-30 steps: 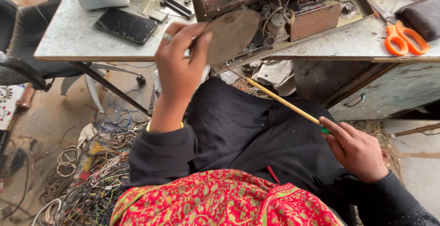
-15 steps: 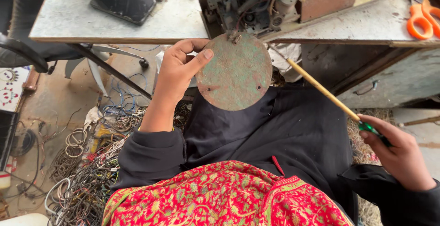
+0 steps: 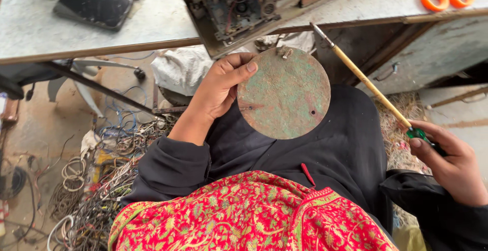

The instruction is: The person uses a screwdriver to remove screws and disassemble a vintage radio chassis. They remove the front panel and a circular metal component, then continue to unscrew and detach the back panel while seated at a cluttered workbench.

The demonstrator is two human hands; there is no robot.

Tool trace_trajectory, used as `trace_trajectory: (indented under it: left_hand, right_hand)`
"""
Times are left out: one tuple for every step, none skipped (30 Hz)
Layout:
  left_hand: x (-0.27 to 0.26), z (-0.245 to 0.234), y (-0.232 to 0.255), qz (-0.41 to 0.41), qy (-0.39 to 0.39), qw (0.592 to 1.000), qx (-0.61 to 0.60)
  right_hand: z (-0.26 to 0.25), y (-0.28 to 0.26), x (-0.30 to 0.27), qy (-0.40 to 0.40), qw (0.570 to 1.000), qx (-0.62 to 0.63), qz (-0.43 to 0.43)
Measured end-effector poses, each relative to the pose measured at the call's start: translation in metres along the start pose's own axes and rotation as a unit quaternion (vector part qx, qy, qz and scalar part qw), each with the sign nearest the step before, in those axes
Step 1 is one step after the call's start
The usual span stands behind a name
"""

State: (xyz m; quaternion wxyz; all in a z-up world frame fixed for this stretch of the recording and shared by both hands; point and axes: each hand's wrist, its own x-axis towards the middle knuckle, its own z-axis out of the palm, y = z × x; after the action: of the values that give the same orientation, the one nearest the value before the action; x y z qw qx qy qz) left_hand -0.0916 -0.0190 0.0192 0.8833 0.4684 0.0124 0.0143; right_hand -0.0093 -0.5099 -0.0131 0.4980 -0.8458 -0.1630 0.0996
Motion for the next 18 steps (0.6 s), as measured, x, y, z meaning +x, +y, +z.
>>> trace_trajectory:
  left_hand:
    - [0.003, 0.005, -0.001, -0.013, -0.001, 1.000, -0.008]
    - [0.006, 0.009, -0.003, -0.025, -0.001, 1.000, -0.016]
    - [0.010, 0.012, -0.005, -0.038, -0.002, 0.999, -0.024]
    - [0.013, 0.016, -0.007, -0.039, -0.002, 0.999, -0.023]
    - [0.017, 0.019, -0.010, -0.041, -0.002, 0.999, -0.022]
    - [0.022, 0.023, -0.013, -0.042, -0.004, 0.999, -0.021]
    - [0.025, 0.026, -0.015, -0.048, -0.011, 0.999, -0.018]
    - [0.028, 0.028, -0.018, -0.054, -0.020, 0.998, -0.014]
    - [0.030, 0.031, -0.021, -0.060, -0.030, 0.998, -0.010]
    - [0.032, 0.035, -0.026, -0.061, -0.045, 0.997, -0.006]
    - [0.034, 0.039, -0.033, -0.061, -0.060, 0.996, -0.003]
    - [0.035, 0.044, -0.040, -0.064, -0.077, 0.995, 0.000]
    - [0.036, 0.049, -0.048, -0.071, -0.082, 0.994, 0.006]
    - [0.036, 0.056, -0.058, -0.080, -0.088, 0.993, 0.012]
    - [0.036, 0.062, -0.068, -0.089, -0.095, 0.991, 0.017]
    - [0.035, 0.068, -0.077, -0.102, -0.096, 0.990, 0.014]
    - [0.033, 0.073, -0.086, -0.114, -0.097, 0.989, 0.012]
    - [0.032, 0.079, -0.096, -0.133, -0.105, 0.986, 0.008]
  right_hand:
    - [-0.002, 0.001, -0.003, 0.005, 1.000, -0.001, 0.009]
    - [-0.005, 0.001, -0.007, 0.011, 1.000, -0.001, 0.018]
    - [-0.007, 0.001, -0.011, 0.013, 0.999, 0.022, 0.024]
    - [-0.009, 0.000, -0.015, 0.016, 0.998, 0.045, 0.029]
    - [-0.009, -0.001, -0.018, 0.019, 0.997, 0.068, 0.035]
    - [-0.008, -0.002, -0.021, 0.028, 0.995, 0.093, 0.026]
    - [-0.007, -0.002, -0.024, 0.036, 0.992, 0.117, 0.018]
    - [-0.007, -0.002, -0.027, 0.046, 0.989, 0.142, 0.009]
    - [-0.007, -0.003, -0.028, 0.033, 0.982, 0.185, 0.024]
    - [-0.004, -0.002, -0.029, 0.023, 0.972, 0.230, 0.040]
    - [-0.002, -0.002, -0.030, 0.014, 0.960, 0.275, 0.055]
    - [0.003, -0.001, -0.031, 0.011, 0.952, 0.298, 0.068]
    - [0.010, -0.001, -0.031, 0.009, 0.943, 0.322, 0.081]
    - [0.017, -0.002, -0.032, 0.008, 0.934, 0.345, 0.095]
    - [0.023, -0.004, -0.032, 0.008, 0.932, 0.350, 0.091]
    - [0.029, -0.007, -0.033, 0.011, 0.931, 0.353, 0.089]
    - [0.033, -0.010, -0.032, 0.007, 0.935, 0.336, 0.108]
    - [0.037, -0.012, -0.035, 0.012, 0.938, 0.320, 0.130]
